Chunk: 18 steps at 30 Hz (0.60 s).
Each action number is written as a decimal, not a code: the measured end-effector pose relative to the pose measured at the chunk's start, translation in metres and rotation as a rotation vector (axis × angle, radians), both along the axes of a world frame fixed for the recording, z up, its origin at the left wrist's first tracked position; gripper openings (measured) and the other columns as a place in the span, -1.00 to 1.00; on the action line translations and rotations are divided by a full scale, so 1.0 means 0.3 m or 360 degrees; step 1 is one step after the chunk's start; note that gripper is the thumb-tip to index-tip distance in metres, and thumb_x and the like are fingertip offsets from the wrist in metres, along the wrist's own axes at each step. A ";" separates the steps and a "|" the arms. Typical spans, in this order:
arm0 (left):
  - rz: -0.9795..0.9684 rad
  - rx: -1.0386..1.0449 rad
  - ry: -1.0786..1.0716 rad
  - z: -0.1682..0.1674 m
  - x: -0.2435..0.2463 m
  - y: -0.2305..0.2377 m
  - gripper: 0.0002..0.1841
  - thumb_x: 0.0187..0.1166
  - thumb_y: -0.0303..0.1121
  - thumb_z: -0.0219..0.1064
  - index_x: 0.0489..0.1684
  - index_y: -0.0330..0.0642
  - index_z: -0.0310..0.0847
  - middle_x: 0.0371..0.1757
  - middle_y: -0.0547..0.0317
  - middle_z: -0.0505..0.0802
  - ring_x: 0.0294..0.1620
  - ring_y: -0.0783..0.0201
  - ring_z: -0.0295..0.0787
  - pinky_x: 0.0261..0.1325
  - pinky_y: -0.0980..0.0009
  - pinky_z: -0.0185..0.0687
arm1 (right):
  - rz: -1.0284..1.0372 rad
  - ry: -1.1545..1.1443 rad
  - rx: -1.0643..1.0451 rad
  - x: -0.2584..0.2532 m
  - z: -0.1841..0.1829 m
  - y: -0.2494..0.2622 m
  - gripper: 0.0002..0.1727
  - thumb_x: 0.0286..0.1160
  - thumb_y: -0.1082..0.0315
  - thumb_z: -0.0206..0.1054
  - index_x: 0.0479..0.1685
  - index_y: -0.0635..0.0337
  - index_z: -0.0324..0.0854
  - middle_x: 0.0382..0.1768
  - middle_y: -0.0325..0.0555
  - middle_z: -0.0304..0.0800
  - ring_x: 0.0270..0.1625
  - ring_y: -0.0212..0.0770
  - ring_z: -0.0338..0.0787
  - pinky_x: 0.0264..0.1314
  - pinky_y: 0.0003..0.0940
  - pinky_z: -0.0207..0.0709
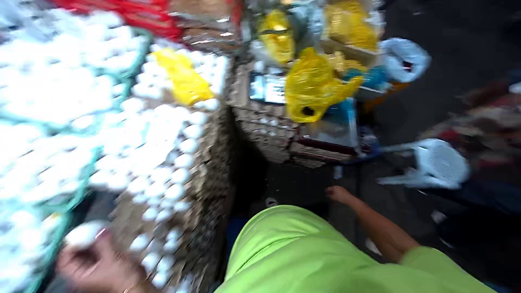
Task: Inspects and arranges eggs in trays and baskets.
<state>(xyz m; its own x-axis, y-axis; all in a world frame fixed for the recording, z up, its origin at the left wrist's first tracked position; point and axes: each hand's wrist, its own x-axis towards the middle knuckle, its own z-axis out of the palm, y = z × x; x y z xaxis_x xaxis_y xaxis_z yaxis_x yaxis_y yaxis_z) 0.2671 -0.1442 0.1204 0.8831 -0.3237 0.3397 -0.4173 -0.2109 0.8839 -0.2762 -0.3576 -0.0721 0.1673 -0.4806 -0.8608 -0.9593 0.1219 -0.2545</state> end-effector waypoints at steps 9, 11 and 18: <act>0.0302 -0.0254 0.0275 -0.087 0.047 0.139 -0.40 0.53 -0.35 0.50 0.50 -0.38 0.36 0.28 0.05 0.71 0.21 0.33 0.71 0.35 0.33 0.66 | 0.0332 -0.0026 0.0063 0.048 -0.038 0.016 -0.60 0.74 0.46 0.22 0.48 0.42 0.57 0.38 0.42 0.69 0.50 0.35 0.64 0.63 0.24 0.36; 0.0424 -0.0250 0.0279 -0.105 0.054 0.203 -0.42 0.52 -0.35 0.51 0.47 -0.37 0.40 0.23 0.06 0.74 0.15 0.34 0.73 0.29 0.36 0.69 | 0.0384 -0.0121 0.0009 0.132 -0.024 0.007 -0.59 0.74 0.45 0.22 0.50 0.39 0.56 0.34 0.40 0.72 0.45 0.36 0.68 0.59 0.29 0.40; 0.0720 -0.0227 0.0375 -0.143 0.045 0.355 -0.45 0.53 -0.39 0.47 0.46 -0.37 0.38 0.17 0.09 0.73 0.12 0.38 0.73 0.29 0.40 0.66 | -0.0187 -0.0929 -0.0005 0.785 0.214 -0.001 -0.40 0.90 0.16 -0.03 0.80 0.27 0.14 0.53 0.27 0.53 0.34 0.09 0.78 0.24 0.05 0.74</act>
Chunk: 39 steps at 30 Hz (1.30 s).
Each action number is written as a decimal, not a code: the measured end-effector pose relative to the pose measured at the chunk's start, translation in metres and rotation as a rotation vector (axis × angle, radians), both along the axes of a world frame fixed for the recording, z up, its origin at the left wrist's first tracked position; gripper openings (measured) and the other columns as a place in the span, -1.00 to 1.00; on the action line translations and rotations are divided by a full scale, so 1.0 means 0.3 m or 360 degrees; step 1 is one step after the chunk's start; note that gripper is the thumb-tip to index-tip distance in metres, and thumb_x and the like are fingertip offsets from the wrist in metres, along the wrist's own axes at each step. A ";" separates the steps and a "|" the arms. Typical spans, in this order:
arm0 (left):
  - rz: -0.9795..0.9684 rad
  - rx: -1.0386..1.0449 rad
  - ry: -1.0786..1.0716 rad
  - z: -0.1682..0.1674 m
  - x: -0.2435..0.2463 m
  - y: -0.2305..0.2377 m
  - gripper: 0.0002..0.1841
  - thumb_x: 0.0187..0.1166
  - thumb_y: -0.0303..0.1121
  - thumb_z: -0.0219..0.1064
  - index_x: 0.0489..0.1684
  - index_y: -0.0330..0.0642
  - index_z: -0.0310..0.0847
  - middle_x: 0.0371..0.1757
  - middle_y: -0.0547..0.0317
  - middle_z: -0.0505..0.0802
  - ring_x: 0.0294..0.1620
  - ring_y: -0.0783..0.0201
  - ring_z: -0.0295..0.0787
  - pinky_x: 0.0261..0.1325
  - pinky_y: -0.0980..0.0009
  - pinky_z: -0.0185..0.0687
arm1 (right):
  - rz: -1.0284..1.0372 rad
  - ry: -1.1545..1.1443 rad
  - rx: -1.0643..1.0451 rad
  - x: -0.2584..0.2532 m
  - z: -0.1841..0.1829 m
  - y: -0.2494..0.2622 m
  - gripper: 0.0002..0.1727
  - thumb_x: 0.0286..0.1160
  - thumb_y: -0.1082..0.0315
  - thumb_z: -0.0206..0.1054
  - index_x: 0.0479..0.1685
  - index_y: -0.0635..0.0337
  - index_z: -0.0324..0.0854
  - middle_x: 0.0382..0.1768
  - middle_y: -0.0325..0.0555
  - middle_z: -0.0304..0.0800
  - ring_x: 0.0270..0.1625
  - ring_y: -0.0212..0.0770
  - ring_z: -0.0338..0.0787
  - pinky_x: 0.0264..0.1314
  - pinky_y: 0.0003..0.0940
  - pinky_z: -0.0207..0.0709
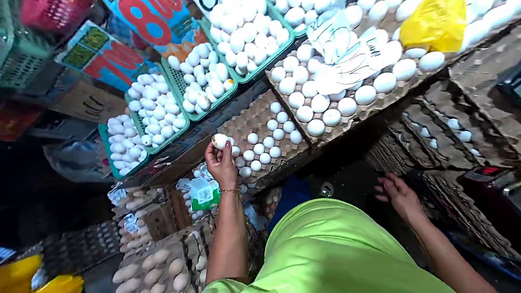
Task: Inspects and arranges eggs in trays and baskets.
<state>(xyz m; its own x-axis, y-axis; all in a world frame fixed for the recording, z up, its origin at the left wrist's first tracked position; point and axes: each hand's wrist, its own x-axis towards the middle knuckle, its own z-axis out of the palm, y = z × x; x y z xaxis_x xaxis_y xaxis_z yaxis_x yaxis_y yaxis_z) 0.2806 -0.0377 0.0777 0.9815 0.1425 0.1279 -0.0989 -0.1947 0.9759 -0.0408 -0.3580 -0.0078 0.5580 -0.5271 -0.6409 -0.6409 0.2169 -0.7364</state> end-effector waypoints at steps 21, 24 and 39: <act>-0.0647 0.1003 0.0174 -0.269 0.288 -0.107 -0.42 0.44 -0.09 0.56 0.40 -0.19 0.64 0.26 0.08 0.85 0.40 0.14 0.70 0.71 -0.08 0.26 | -0.0682 -0.0468 -0.0067 0.624 0.125 0.095 -0.42 0.91 0.17 -0.06 0.83 0.04 -0.06 0.51 -0.13 0.43 0.32 -0.26 0.71 0.17 -0.24 0.76; -0.0693 0.1160 0.0209 -0.271 0.327 -0.143 -0.42 0.46 -0.06 0.54 0.43 -0.13 0.64 0.26 0.13 0.87 0.42 0.13 0.71 0.81 -0.15 0.02 | -0.0799 -0.0431 -0.0055 0.642 0.131 0.096 -0.49 0.91 0.22 -0.09 0.73 0.14 0.00 0.33 -0.14 0.50 0.13 -0.28 0.76 0.03 -0.25 0.77; -0.0829 0.1354 0.0432 -0.279 0.401 -0.151 -0.49 0.52 0.01 0.46 0.44 0.11 0.71 0.51 0.08 0.70 0.60 -0.02 0.49 0.72 -0.10 0.14 | -0.0904 -0.0241 0.0487 0.719 0.204 0.076 -0.48 0.94 0.02 -0.46 0.01 -0.12 0.48 -0.37 -0.47 0.85 -0.37 -0.51 0.85 -0.32 -0.54 0.78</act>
